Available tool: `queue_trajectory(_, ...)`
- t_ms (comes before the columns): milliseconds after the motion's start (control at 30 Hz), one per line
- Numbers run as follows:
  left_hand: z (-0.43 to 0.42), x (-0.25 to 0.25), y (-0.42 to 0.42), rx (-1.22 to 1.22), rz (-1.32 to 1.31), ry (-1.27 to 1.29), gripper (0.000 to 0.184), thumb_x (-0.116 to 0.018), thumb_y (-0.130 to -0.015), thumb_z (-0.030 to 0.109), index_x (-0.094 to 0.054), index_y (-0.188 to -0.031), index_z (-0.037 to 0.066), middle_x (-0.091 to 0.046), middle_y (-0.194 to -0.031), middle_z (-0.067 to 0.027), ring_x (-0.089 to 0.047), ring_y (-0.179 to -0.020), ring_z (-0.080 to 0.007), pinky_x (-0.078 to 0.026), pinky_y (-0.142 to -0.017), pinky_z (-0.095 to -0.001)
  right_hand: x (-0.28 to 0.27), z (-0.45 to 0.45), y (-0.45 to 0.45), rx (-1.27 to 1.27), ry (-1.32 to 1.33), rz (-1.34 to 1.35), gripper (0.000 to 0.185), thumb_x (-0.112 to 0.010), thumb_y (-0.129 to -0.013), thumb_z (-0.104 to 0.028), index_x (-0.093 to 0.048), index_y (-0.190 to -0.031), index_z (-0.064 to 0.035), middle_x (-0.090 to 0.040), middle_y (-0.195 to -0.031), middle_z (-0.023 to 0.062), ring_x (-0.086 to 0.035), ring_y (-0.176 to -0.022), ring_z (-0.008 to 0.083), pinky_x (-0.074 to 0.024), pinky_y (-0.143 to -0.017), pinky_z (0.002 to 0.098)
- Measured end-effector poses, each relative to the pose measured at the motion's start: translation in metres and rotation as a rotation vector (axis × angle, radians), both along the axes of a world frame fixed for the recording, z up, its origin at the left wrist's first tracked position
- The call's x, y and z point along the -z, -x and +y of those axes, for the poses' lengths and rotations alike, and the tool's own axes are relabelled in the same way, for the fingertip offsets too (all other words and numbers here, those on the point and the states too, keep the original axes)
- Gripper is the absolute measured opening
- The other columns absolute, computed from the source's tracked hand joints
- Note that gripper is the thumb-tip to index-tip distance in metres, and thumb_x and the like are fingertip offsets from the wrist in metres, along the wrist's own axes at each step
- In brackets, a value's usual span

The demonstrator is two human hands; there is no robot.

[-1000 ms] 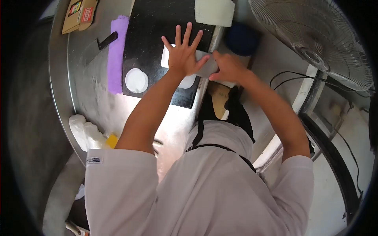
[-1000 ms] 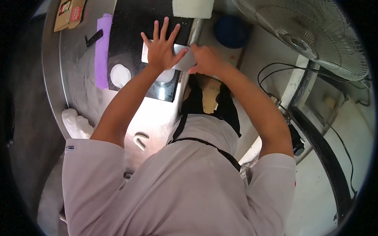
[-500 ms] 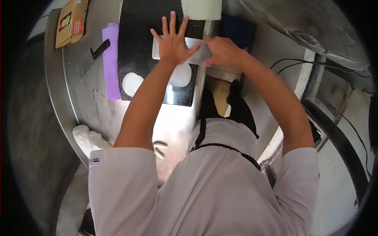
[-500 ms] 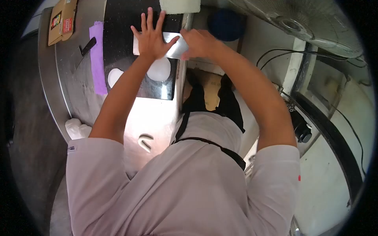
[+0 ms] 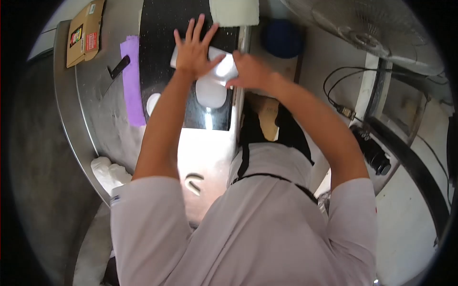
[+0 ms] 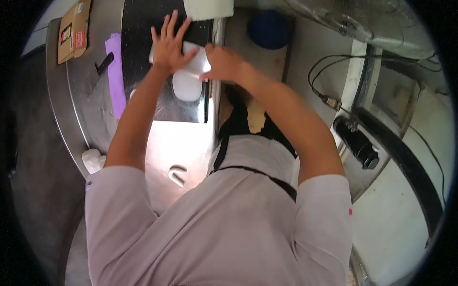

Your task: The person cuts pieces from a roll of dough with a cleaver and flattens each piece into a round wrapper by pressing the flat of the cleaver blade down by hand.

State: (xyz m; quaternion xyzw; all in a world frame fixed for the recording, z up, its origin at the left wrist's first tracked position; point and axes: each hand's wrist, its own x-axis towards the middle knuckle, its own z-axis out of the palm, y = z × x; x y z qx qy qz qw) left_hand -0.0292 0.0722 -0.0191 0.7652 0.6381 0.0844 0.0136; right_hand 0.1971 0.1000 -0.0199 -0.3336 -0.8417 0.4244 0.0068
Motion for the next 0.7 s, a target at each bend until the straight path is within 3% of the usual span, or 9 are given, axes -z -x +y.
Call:
queue_trajectory(133,-0.018,0.001,-0.014,0.055,-0.046,0.023,0.101,-0.066,-0.08,0.071,-0.026,-0.165,0.035,-0.015,-0.174,-0.0094,-0.013,-0.158,-0.0415,-0.011,-0.119,-0.0732,-0.02,-0.013,-0.01,0.021,0.052,-0.098,0.078,-0.092,-0.069,-0.045,-0.056,-0.111,0.009,-0.071,-0.097,0.0321,-0.072,-0.098,0.0472,-0.0583,-0.086,0.0508)
queue_trajectory(200,-0.043,0.007,-0.017,0.053,-0.064,0.079,0.1,-0.068,-0.077,0.072,-0.032,-0.163,0.035,-0.016,-0.174,-0.0087,-0.012,-0.159,-0.0397,-0.01,-0.114,-0.0795,-0.022,-0.037,-0.021,-0.073,0.133,-0.143,0.079,-0.092,-0.07,-0.045,-0.055,-0.113,0.0103,-0.071,-0.096,0.0317,-0.071,-0.099,0.0479,-0.0579,-0.088,0.0505)
queue_trajectory(333,-0.007,0.003,-0.001,0.042,-0.044,-0.086,0.095,-0.062,-0.081,0.076,-0.033,-0.162,0.036,-0.021,-0.172,-0.009,-0.022,-0.156,-0.039,-0.016,-0.109,-0.0836,-0.021,-0.005,-0.004,0.008,0.097,-0.069,0.084,-0.094,-0.067,-0.045,-0.053,-0.113,0.0118,-0.07,-0.096,0.0332,-0.071,-0.097,0.0491,-0.0581,-0.084,0.0498)
queue_trajectory(367,0.003,0.001,0.001,0.017,0.008,-0.154,0.09,-0.066,-0.085,0.067,-0.033,-0.162,0.031,-0.024,-0.17,-0.0096,-0.029,-0.154,-0.0349,-0.022,-0.111,-0.0788,-0.033,0.01,0.004,-0.021,0.082,-0.103,0.083,-0.094,-0.066,-0.043,-0.053,-0.113,0.0118,-0.069,-0.096,0.0338,-0.071,-0.096,0.0482,-0.0582,-0.082,0.0492)
queue_trajectory(400,0.018,-0.036,-0.006,-0.04,0.069,0.149,0.106,-0.063,-0.079,0.074,-0.032,-0.162,0.015,-0.014,-0.171,-0.0224,-0.014,-0.157,-0.0454,-0.014,-0.121,-0.0705,-0.028,0.012,0.004,-0.018,0.073,-0.103,0.083,-0.094,-0.066,-0.043,-0.053,-0.113,0.0118,-0.069,-0.096,0.0338,-0.071,-0.096,0.0482,-0.0582,-0.082,0.0492)
queue_trajectory(467,0.021,-0.037,-0.003,0.003,0.013,0.143,0.106,-0.063,-0.079,0.075,-0.031,-0.163,0.018,-0.014,-0.172,-0.0212,-0.013,-0.157,-0.0453,-0.012,-0.121,-0.071,-0.024,0.013,0.008,-0.001,0.011,-0.013,0.082,-0.094,-0.066,-0.043,-0.053,-0.112,0.0115,-0.069,-0.096,0.0336,-0.071,-0.096,0.0477,-0.0582,-0.081,0.0489)
queue_trajectory(533,0.003,-0.035,-0.008,0.092,0.092,0.318,0.11,-0.064,-0.077,0.078,-0.03,-0.164,0.02,-0.012,-0.172,-0.0203,-0.011,-0.157,-0.0465,-0.011,-0.119,-0.0736,0.0,-0.008,-0.014,-0.064,0.083,-0.012,0.088,-0.092,-0.069,-0.051,-0.054,-0.121,0.0099,-0.071,-0.102,0.0322,-0.073,-0.098,0.0434,-0.0582,-0.085,0.0475)
queue_trajectory(600,-0.008,-0.019,-0.009,0.128,0.019,0.277,0.116,-0.058,-0.072,0.087,-0.031,-0.164,0.022,-0.012,-0.172,-0.0202,-0.01,-0.156,-0.0497,-0.009,-0.116,-0.078,0.002,-0.029,-0.025,-0.056,-0.026,-0.044,0.088,-0.091,-0.071,-0.051,-0.054,-0.123,0.0104,-0.07,-0.105,0.0329,-0.072,-0.104,0.0417,-0.0564,-0.088,0.05)
queue_trajectory(700,0.013,-0.006,-0.002,0.044,-0.094,-0.049,0.111,-0.061,-0.075,0.082,-0.033,-0.163,0.021,-0.012,-0.172,-0.0201,-0.013,-0.156,-0.0492,-0.01,-0.116,-0.0778,-0.015,0.007,-0.013,-0.037,0.119,-0.056,0.085,-0.089,-0.074,-0.051,-0.055,-0.123,0.009,-0.07,-0.107,0.0319,-0.071,-0.107,0.0416,-0.0551,-0.089,0.0495)
